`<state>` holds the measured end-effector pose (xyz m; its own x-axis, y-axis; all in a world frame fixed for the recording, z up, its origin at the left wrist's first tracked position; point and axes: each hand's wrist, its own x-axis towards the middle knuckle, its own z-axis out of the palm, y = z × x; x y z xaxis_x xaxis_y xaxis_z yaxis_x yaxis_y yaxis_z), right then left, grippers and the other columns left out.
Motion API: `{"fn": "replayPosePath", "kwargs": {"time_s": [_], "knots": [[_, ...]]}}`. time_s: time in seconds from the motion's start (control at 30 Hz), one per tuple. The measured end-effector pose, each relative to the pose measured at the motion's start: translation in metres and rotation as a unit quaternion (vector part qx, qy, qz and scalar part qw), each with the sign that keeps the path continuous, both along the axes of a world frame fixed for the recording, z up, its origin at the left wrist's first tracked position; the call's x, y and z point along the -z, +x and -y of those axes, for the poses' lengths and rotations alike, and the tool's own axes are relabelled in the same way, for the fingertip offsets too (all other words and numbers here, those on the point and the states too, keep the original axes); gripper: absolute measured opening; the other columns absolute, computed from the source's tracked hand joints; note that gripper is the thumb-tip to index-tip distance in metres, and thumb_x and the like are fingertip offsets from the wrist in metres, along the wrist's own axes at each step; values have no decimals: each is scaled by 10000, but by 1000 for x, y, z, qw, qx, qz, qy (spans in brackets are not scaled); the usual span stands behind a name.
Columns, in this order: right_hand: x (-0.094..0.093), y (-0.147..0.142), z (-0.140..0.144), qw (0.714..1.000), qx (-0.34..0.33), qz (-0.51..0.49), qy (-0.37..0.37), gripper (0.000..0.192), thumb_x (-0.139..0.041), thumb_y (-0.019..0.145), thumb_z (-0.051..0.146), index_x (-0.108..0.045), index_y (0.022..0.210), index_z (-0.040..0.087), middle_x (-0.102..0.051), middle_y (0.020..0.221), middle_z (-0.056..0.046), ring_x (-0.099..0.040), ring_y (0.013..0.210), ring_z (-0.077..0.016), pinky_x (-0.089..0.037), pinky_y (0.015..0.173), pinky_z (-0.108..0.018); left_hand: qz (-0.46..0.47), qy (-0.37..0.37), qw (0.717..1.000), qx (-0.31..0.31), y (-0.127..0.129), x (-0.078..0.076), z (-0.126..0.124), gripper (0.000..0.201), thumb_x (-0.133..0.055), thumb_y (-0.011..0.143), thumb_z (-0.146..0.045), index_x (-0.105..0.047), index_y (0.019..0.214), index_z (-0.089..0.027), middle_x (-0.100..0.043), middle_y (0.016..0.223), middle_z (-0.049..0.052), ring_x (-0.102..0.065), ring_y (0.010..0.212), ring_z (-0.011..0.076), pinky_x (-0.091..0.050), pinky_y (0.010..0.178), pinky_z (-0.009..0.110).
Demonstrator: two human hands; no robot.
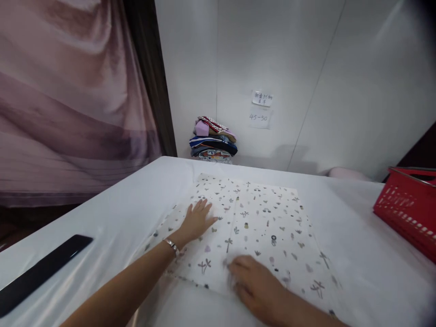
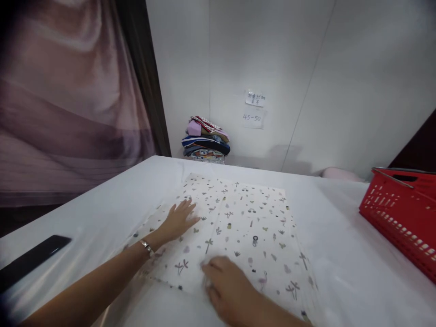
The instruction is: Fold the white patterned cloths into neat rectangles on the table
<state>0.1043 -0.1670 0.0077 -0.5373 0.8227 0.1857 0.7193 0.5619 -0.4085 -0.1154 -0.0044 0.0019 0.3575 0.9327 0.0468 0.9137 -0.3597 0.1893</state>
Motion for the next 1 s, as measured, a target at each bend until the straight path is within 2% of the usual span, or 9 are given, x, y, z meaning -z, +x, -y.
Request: {"fn": "replayPosePath", "kwargs": {"time_s": [0.1,0.17,0.3,0.43,0.6,0.73,0.8,0.9,1.0], "knots": [[-22,17,-48,998,66,20,-7,428,-396,885,220,-493,1301,212,-508,1327,-84,-461,1201,-183,-387,994,-330,-1,0,1000,31,23,-4,-23,615,-403,881,-547,-396,1384,-192,-225,1512,111,-136,1409,279,-105,1128,511],[-25,22,-92,993,107,40,-7,460,-379,909,302,-455,1342,166,-420,1414,-117,-377,1292,-222,-328,1050,-381,-6,8,999,35,36,-3,-44,608,-408,882,-539,-404,1378,-187,-235,1509,117,-147,1406,281,-116,1124,517],[-12,29,-182,983,159,83,-30,592,-360,916,435,-347,1405,100,-224,1516,-138,-164,1397,-268,-191,1111,-421,-17,36,999,20,49,6,-95,599,-396,884,-538,-405,1376,-195,-242,1508,110,-148,1405,285,-114,1117,534],[12,45,-242,963,226,120,-88,683,-282,917,530,-247,1444,96,-125,1542,-122,-47,1417,-265,-57,1121,-468,-20,7,998,-67,38,23,-130,656,-330,871,-599,-385,1388,-200,-232,1514,101,-149,1401,305,-110,1109,553],[40,62,-263,953,253,132,-105,724,-177,906,599,-186,1466,141,-76,1552,-89,-25,1419,-246,3,1111,-482,-2,7,995,-99,26,36,-136,698,-284,860,-631,-344,1408,-203,-220,1521,83,-145,1401,299,-109,1117,534],[38,68,-265,959,234,107,-116,697,-214,906,595,-262,1447,158,-137,1544,-94,-84,1414,-254,-64,1109,-467,-5,-4,995,-102,25,30,-143,626,-317,861,-604,-426,1347,-224,-280,1501,77,-198,1384,305,-153,1105,535],[33,84,-265,960,245,93,-103,654,-224,920,560,-307,1431,159,-174,1537,-93,-116,1409,-246,-113,1108,-433,-16,22,993,-119,19,22,-151,553,-314,880,-555,-471,1296,-228,-327,1478,82,-244,1365,301,-189,1089,537],[25,134,-259,935,337,105,-42,550,-286,941,441,-380,1389,136,-222,1522,-111,-139,1402,-243,-139,1106,-401,-28,52,985,-161,2,9,-170,490,-284,905,-469,-503,1239,-186,-420,1403,131,-379,1277,317,-308,1020,530],[20,196,-244,869,482,111,-31,481,-343,931,341,-430,1341,102,-304,1479,-158,-234,1366,-262,-212,1074,-388,-15,6,975,-222,-15,2,-192,530,-284,894,-494,-532,1173,-118,-550,1236,182,-505,1126,350,-436,880,473]]}}
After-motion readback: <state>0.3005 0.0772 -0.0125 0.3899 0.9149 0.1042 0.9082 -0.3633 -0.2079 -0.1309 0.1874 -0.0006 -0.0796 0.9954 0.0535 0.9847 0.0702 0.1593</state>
